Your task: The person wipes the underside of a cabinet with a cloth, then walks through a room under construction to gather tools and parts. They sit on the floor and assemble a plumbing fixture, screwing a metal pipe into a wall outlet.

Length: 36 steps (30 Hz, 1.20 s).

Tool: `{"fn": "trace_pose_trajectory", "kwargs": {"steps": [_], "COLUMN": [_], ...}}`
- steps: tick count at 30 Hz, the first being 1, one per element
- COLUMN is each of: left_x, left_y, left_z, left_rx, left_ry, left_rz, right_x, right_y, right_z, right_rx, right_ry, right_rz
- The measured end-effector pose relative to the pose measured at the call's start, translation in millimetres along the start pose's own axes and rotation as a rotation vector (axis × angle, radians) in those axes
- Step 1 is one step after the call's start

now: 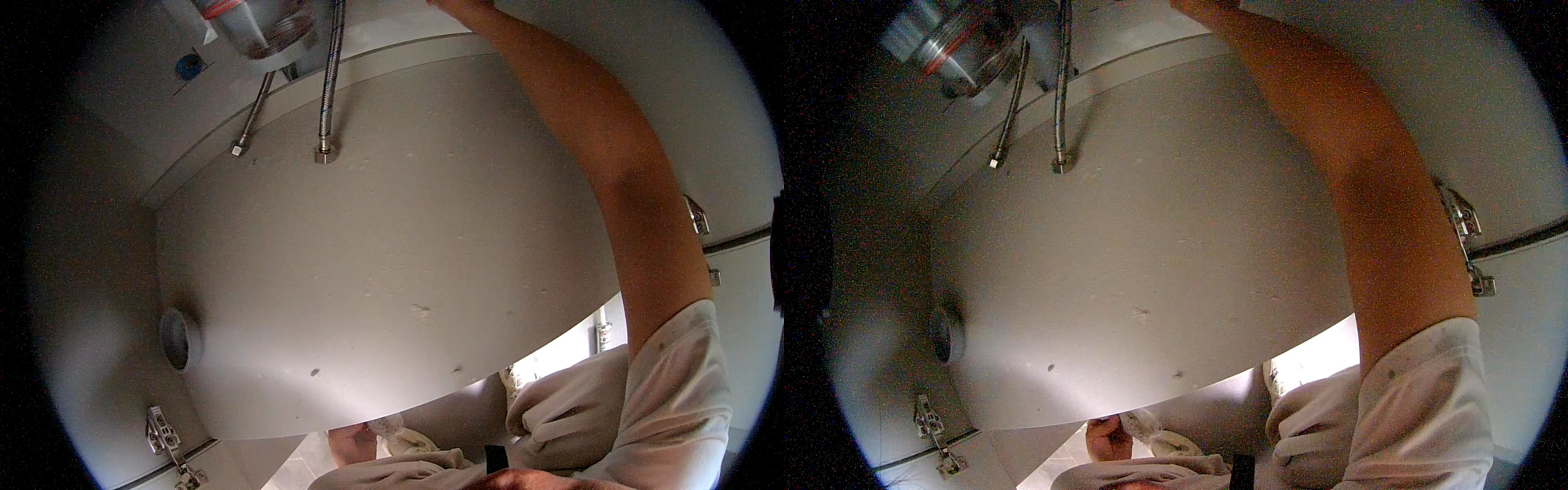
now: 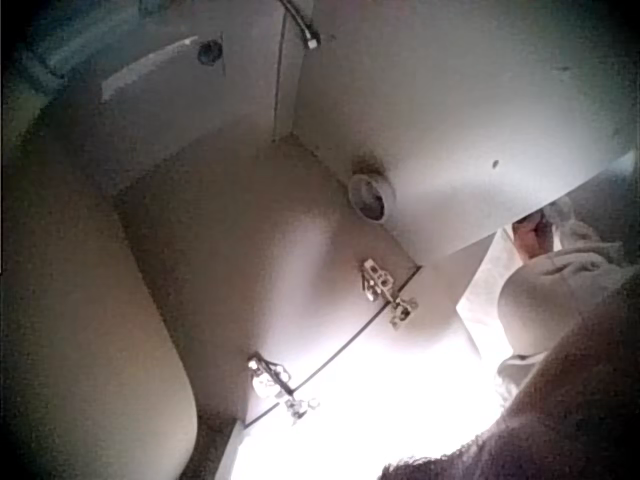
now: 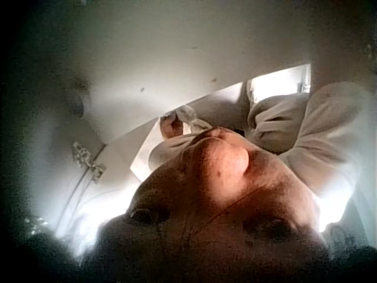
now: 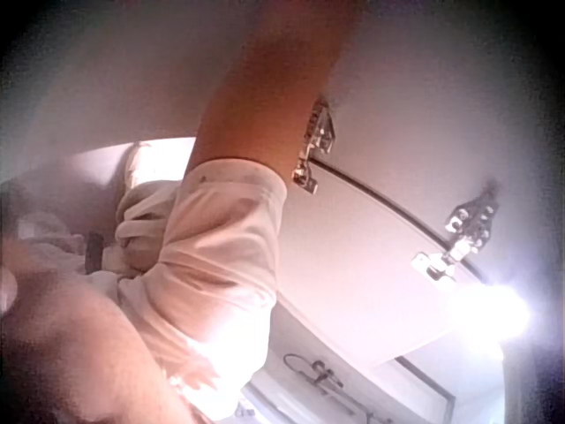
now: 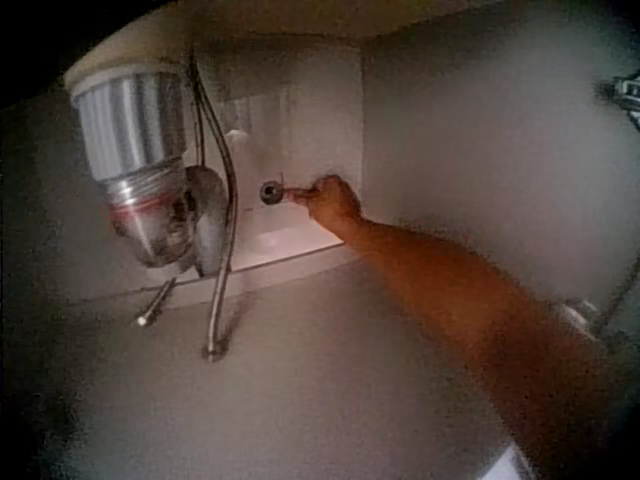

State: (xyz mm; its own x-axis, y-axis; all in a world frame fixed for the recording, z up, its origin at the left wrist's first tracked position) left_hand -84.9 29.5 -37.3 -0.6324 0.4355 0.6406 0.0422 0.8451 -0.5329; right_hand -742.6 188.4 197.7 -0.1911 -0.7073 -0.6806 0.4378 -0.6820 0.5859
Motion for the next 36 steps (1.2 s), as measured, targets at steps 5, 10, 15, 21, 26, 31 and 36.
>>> {"fn": "trace_pose_trajectory", "kwargs": {"steps": [5, 10, 15, 21, 26, 31, 36], "left_x": [-8, -17, -7, -3, -3, 0, 8], "left_y": [0, 2, 2, 3, 2, -6, -9], "left_z": [-3, 2, 1, 2, -3, -16, -19], "left_rx": [0.014, -0.002, 0.006, -0.003, -0.014, -0.071, -0.024], "left_ry": [-0.053, -0.025, -0.021, 0.012, 0.002, -0.02, 0.023], "left_rz": [0.023, 0.028, 0.038, 0.047, 0.033, 0.027, 0.033], "right_x": [10, 7, 8, 2, 5, 41, -4], "right_y": [4, 9, 19, 29, 32, 34, 52], "right_z": [-4, -14, -22, -31, -28, -27, -44], "right_rx": [0.018, 0.077, 0.099, 0.151, 0.148, -0.019, 0.167], "right_ry": [0.036, 0.041, 0.092, 0.05, 0.132, 0.062, 0.41], "right_rz": [0.107, 0.258, 0.245, 0.178, 0.174, -0.039, 0.159]}}
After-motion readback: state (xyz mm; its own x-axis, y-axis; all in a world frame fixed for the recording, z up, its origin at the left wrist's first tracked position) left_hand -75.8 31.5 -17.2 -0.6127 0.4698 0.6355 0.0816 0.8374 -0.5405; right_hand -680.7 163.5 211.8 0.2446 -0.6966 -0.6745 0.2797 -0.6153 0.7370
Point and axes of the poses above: each hand's wrist, its own z-axis towards the middle knuckle, its own x-axis out of the palm, y = z × x, the point moved 1 cm from there along z, towards the middle knuckle, and after that the axes turned 9 degrees about y, right-handed, at the moved point
